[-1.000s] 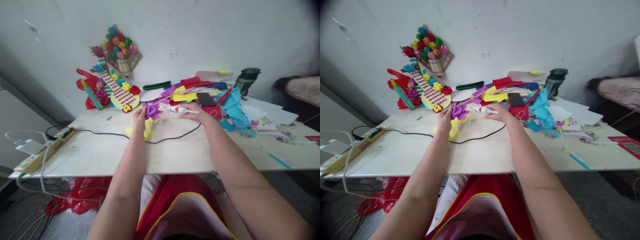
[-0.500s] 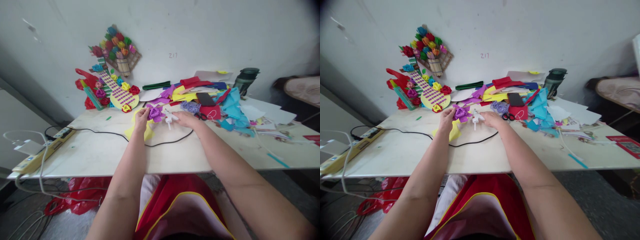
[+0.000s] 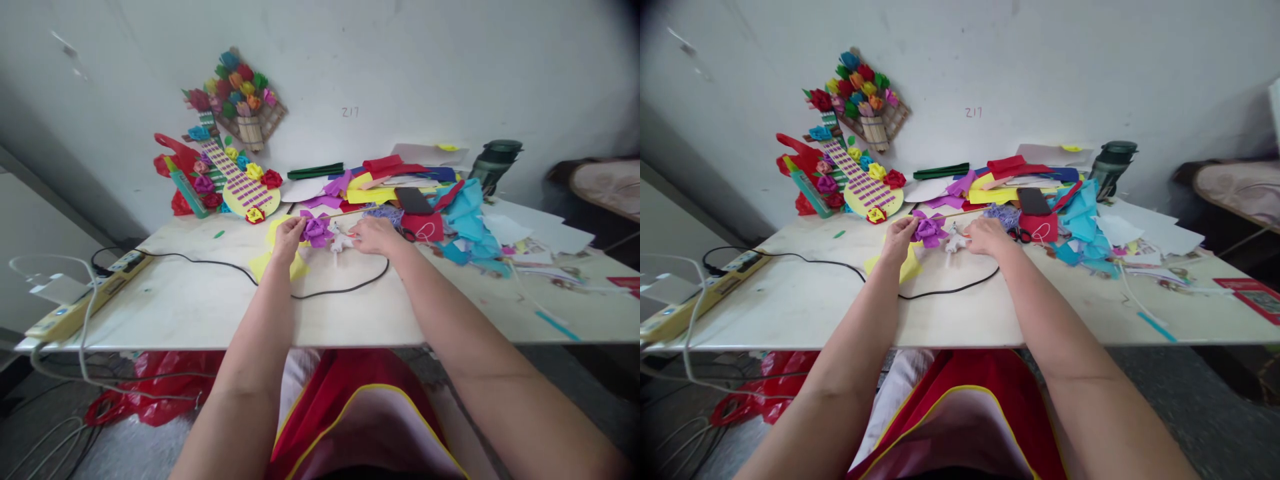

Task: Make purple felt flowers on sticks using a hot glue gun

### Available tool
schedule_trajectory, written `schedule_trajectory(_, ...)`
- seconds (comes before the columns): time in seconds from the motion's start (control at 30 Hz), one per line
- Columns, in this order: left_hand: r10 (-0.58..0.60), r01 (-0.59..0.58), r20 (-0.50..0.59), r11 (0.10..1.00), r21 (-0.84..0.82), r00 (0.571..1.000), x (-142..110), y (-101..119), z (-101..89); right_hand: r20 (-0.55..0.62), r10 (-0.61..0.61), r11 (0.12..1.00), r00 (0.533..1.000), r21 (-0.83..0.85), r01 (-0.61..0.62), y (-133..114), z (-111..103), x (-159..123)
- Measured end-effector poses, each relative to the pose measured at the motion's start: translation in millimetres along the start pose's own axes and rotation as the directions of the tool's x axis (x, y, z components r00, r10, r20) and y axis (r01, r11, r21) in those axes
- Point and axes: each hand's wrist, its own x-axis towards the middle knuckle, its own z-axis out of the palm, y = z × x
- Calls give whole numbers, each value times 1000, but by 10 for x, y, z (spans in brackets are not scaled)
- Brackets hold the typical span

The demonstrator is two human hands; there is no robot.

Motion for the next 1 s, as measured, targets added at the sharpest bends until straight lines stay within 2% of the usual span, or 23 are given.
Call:
schedule_trajectory(0.07, 5, -5, 6, 1000, 14, 1000, 2, -7, -1, -128, 22, 1000, 991, 9, -21, -14, -48, -18)
schedule_trajectory(0.17, 11, -12, 28, 999, 41, 1000, -2, -18, 7, -358, -5, 999, 934, 44, 22, -24, -102, -28)
schedule_trajectory(0.27, 12, -15, 64, 999, 52, 998, -13, -20, 24, -444, -74, 992, 893, 59, 112, -2, -115, -15)
schedule_trajectory(0.37, -5, 0, 95, 998, 62, 995, -48, 13, 54, -382, -88, 977, 920, 145, 154, 33, -68, 11)
schedule_trajectory(0.57, -42, 26, 203, 996, 82, 978, -133, 98, 108, -220, -13, 927, 976, 363, 94, 26, 30, 56)
schedule_trajectory(0.87, -100, 97, 254, 995, 24, 962, -80, -15, 74, -142, -41, 883, 989, 458, 102, -64, -38, 55)
schedule_trajectory(1.0, -114, 133, 285, 990, -48, 952, -60, -54, 67, -153, -46, 880, 987, 461, 112, -48, 3, 72)
